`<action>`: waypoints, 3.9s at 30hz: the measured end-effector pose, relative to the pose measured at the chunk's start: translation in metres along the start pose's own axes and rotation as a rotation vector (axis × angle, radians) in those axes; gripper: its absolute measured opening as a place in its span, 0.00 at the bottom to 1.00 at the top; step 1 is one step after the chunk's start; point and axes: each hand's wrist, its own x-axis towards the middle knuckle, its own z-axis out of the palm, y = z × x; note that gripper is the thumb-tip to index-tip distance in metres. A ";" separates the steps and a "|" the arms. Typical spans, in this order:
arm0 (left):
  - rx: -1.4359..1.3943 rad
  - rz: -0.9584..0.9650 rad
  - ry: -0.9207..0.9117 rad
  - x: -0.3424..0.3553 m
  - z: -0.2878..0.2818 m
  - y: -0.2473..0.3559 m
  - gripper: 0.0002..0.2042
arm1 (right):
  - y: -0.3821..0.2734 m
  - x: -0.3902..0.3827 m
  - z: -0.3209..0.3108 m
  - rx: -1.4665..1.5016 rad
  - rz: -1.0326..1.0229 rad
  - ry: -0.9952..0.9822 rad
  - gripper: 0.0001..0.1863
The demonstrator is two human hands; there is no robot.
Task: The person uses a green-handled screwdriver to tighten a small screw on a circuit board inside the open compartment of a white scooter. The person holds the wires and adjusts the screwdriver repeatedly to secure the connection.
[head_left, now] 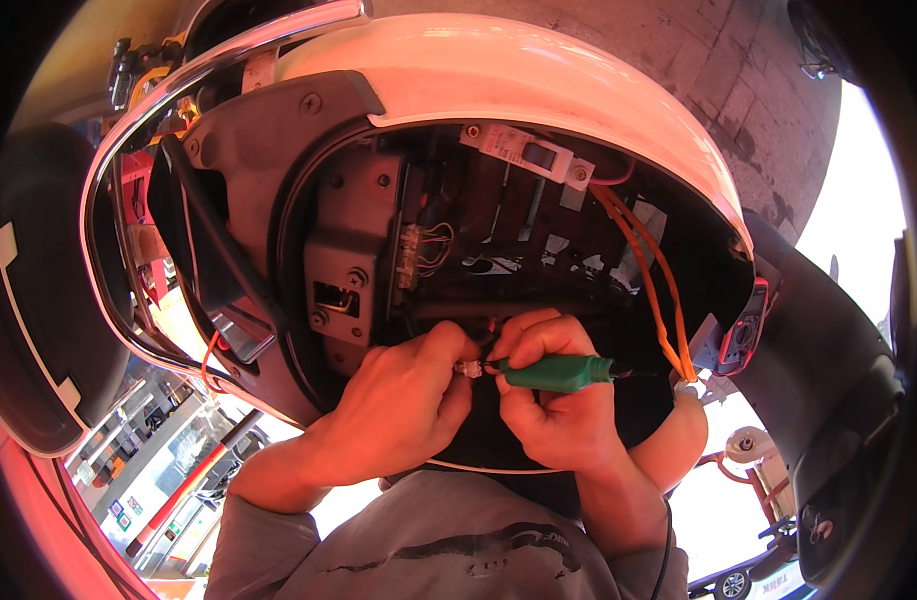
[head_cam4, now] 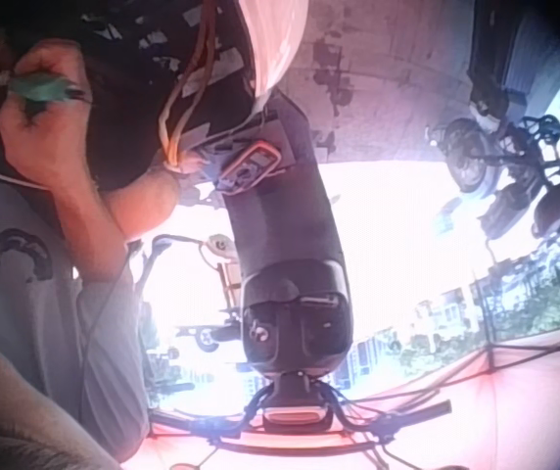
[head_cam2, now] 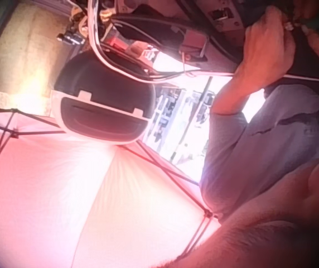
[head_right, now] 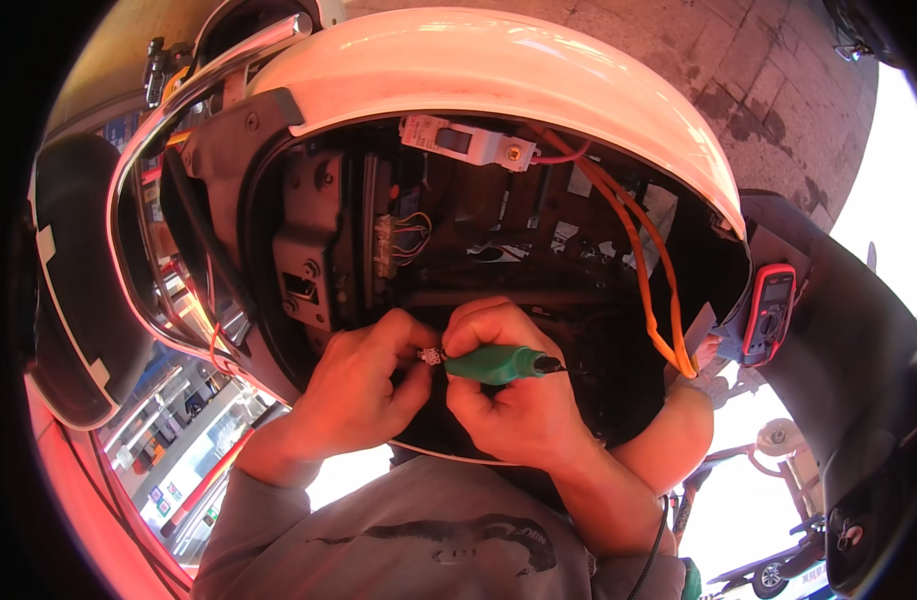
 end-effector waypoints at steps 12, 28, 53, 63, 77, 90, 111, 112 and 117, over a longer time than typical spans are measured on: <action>0.000 -0.002 0.002 -0.001 0.000 0.000 0.11 | -0.001 0.000 -0.001 -0.047 -0.018 -0.034 0.19; 0.018 0.013 0.015 -0.001 0.002 -0.001 0.12 | -0.001 -0.001 0.000 -0.007 0.016 -0.025 0.20; 0.010 0.013 0.017 -0.001 0.002 -0.001 0.12 | -0.003 0.000 0.001 -0.035 0.012 -0.004 0.19; 0.018 0.004 0.010 -0.001 0.000 0.001 0.13 | -0.004 0.001 0.002 -0.089 -0.021 0.007 0.18; 0.009 0.003 0.009 -0.001 0.000 0.001 0.13 | -0.002 0.000 0.001 -0.085 -0.034 -0.013 0.19; 0.002 0.001 0.018 -0.001 0.000 0.002 0.12 | -0.003 0.001 0.001 -0.106 -0.032 -0.003 0.19; 0.031 -0.006 0.005 -0.002 0.001 0.000 0.13 | -0.011 0.005 0.004 -0.238 -0.132 0.064 0.16; 0.033 -0.001 0.007 -0.002 0.001 0.000 0.13 | -0.011 0.006 0.004 -0.237 -0.130 0.067 0.16; 0.051 0.003 0.010 -0.003 0.002 -0.001 0.13 | -0.012 0.005 0.005 -0.222 -0.124 0.069 0.16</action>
